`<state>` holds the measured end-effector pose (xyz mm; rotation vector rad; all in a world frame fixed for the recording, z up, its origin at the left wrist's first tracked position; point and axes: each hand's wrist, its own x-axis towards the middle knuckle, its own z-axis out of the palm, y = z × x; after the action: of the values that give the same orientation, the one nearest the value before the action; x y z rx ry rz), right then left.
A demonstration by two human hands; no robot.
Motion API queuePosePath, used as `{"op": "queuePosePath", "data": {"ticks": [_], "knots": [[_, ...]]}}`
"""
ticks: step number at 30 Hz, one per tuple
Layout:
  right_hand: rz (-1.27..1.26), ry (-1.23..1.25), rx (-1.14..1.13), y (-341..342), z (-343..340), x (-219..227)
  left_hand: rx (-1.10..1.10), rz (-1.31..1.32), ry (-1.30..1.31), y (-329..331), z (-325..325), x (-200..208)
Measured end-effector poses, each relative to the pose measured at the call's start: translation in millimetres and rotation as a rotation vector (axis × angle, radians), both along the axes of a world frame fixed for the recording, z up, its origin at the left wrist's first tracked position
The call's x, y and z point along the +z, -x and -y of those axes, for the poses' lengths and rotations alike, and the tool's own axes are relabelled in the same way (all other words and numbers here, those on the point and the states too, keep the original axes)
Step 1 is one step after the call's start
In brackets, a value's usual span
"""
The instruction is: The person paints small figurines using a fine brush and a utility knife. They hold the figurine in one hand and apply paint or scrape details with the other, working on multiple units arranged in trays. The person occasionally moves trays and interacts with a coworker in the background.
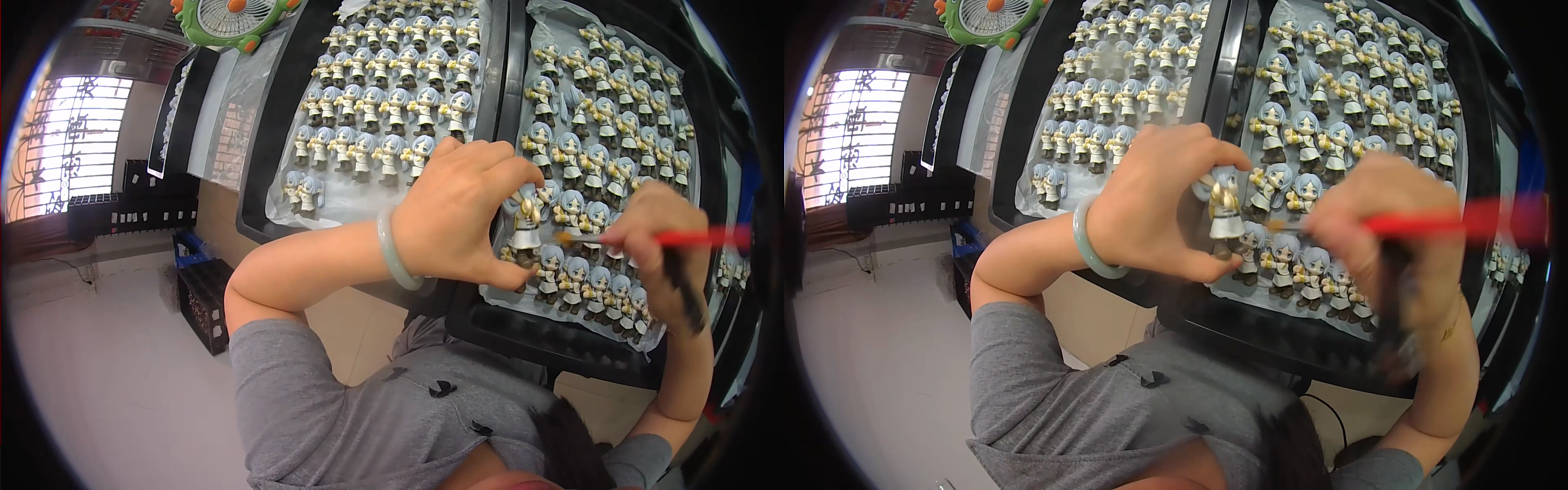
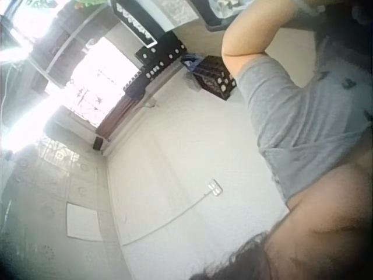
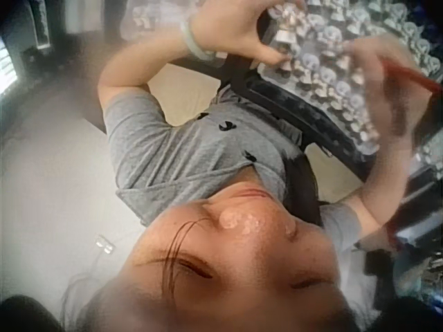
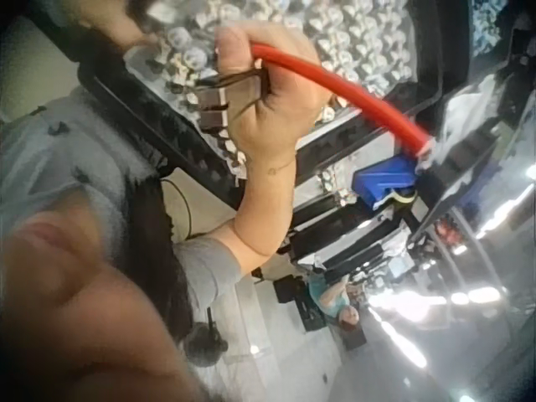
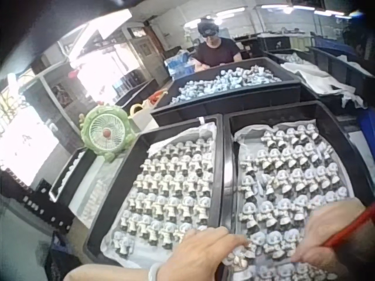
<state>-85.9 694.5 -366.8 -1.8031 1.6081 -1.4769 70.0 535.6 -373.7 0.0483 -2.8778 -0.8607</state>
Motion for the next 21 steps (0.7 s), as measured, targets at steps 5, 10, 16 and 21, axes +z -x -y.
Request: {"op": "queuePosePath", "data": {"ticks": [5,10,16,21], "knots": [[0.308,-0.029,-0.418,28,-15,-1,0.113,-0.11,-0.5,-16,38,23],[0.348,-0.035,-0.381,42,-29,-13,0.293,-0.077,-0.14,-79,102,45],[0.27,-0.048,-0.315,36,-32,-2,0.286,0.385,0.294,-135,117,7],[0.273,-0.016,-0.37,36,-30,-3,0.204,0.537,0.342,-136,114,-14]]}}
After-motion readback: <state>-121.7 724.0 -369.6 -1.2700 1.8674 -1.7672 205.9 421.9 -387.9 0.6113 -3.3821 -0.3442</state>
